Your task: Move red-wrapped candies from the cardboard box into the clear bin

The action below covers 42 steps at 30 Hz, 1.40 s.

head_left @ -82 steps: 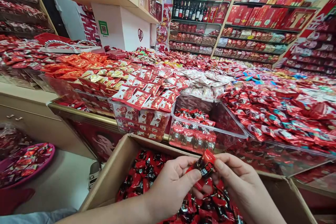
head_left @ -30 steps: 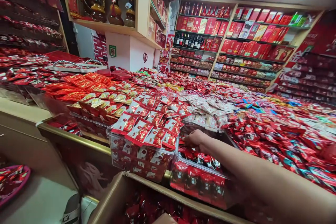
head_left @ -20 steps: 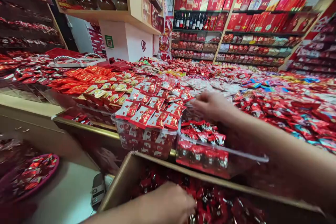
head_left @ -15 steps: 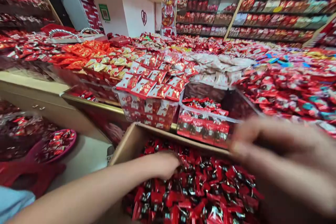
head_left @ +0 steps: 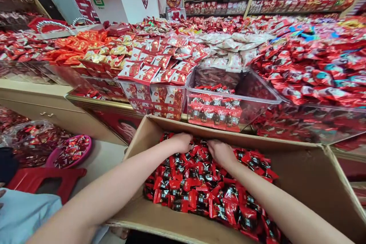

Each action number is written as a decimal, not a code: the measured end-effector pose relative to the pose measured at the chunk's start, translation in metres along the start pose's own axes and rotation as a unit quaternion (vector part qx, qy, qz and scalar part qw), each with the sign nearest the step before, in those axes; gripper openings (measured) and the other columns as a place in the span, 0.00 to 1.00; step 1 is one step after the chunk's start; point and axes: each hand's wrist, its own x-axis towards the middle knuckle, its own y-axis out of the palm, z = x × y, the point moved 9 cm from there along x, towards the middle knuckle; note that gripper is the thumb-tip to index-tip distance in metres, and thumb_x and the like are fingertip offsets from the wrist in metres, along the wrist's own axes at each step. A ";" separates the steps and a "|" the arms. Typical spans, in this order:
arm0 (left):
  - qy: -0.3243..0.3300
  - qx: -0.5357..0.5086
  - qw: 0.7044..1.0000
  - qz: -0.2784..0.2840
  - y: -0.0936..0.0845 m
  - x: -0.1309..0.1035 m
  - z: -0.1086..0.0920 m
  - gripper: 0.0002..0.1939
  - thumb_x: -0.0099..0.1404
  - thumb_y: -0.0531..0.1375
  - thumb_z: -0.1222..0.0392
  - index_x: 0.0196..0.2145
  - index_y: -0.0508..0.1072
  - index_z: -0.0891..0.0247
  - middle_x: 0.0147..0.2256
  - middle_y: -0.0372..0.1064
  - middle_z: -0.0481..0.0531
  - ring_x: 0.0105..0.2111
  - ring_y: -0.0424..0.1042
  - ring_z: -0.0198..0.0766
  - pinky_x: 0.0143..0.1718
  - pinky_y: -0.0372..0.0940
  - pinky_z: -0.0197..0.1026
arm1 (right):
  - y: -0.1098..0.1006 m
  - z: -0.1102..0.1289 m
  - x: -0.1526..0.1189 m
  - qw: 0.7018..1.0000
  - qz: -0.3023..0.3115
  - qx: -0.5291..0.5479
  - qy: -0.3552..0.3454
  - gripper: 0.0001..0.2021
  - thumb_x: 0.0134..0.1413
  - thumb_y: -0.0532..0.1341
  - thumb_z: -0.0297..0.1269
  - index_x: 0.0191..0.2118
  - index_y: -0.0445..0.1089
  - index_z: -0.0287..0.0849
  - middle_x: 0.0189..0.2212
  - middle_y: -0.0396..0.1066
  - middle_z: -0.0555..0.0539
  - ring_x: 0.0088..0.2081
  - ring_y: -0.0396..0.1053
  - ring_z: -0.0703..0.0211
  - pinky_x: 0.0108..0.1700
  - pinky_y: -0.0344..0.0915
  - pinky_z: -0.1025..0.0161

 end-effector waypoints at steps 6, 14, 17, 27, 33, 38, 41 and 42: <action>-0.002 -0.161 0.974 0.162 0.011 -0.029 -0.038 0.27 0.64 0.37 0.43 0.46 0.61 0.66 0.41 0.68 0.62 0.33 0.72 0.40 0.29 0.64 0.39 | -0.095 0.032 -0.044 0.959 -0.200 0.109 -0.171 0.11 0.55 0.52 0.30 0.43 0.67 0.41 0.38 0.70 0.44 0.40 0.67 0.61 0.44 0.64 0.65; 0.171 -0.377 0.904 0.106 0.004 -0.069 -0.107 0.20 0.59 0.56 0.58 0.49 0.63 0.63 0.35 0.70 0.55 0.28 0.72 0.33 0.23 0.61 0.29 | -0.161 0.023 -0.082 0.886 -0.264 0.378 -0.047 0.16 0.52 0.56 0.31 0.48 0.62 0.45 0.44 0.67 0.44 0.40 0.68 0.59 0.41 0.66 0.61; 0.179 -0.380 0.905 0.065 0.002 -0.072 -0.111 0.23 0.59 0.56 0.61 0.52 0.59 0.64 0.30 0.70 0.52 0.28 0.71 0.34 0.25 0.64 0.32 | -0.138 0.016 -0.075 0.829 -0.146 0.533 0.081 0.11 0.51 0.56 0.41 0.40 0.66 0.41 0.29 0.70 0.47 0.27 0.67 0.62 0.29 0.66 0.65; 0.227 -0.344 0.911 0.026 0.004 -0.083 -0.115 0.24 0.61 0.52 0.61 0.56 0.54 0.62 0.35 0.69 0.52 0.30 0.68 0.33 0.31 0.65 0.36 | -0.125 0.020 -0.078 0.808 -0.128 0.564 0.112 0.12 0.49 0.57 0.46 0.30 0.66 0.42 0.23 0.67 0.50 0.26 0.66 0.61 0.29 0.62 0.67; 0.361 0.005 0.931 -0.059 -0.040 -0.101 -0.138 0.16 0.63 0.50 0.60 0.47 0.66 0.60 0.41 0.68 0.52 0.40 0.66 0.36 0.42 0.60 0.38 | -0.256 0.030 -0.062 0.879 -0.380 0.286 0.032 0.09 0.52 0.54 0.43 0.31 0.66 0.44 0.22 0.65 0.51 0.22 0.60 0.65 0.22 0.58 0.70; 0.320 0.075 0.942 -0.066 -0.058 -0.069 -0.116 0.13 0.60 0.52 0.61 0.41 0.70 0.62 0.35 0.70 0.51 0.34 0.67 0.35 0.37 0.61 0.36 | -0.268 0.024 0.078 0.939 -0.239 0.236 0.081 0.13 0.57 0.48 0.39 0.26 0.62 0.38 0.18 0.56 0.54 0.18 0.54 0.70 0.19 0.52 0.71; 0.288 0.011 0.956 -0.062 -0.061 -0.055 -0.101 0.13 0.60 0.52 0.60 0.42 0.70 0.62 0.34 0.70 0.51 0.31 0.68 0.33 0.33 0.62 0.33 | -0.230 0.010 0.146 0.957 -0.167 0.204 0.118 0.11 0.55 0.54 0.36 0.25 0.63 0.35 0.18 0.59 0.54 0.18 0.56 0.71 0.19 0.56 0.71; 0.290 0.008 0.955 -0.066 -0.061 -0.054 -0.099 0.13 0.59 0.52 0.60 0.42 0.70 0.62 0.34 0.70 0.51 0.31 0.68 0.33 0.33 0.61 0.33 | -0.218 0.007 0.161 0.962 -0.155 0.195 0.115 0.10 0.55 0.54 0.36 0.28 0.64 0.35 0.21 0.62 0.53 0.20 0.59 0.70 0.21 0.59 0.70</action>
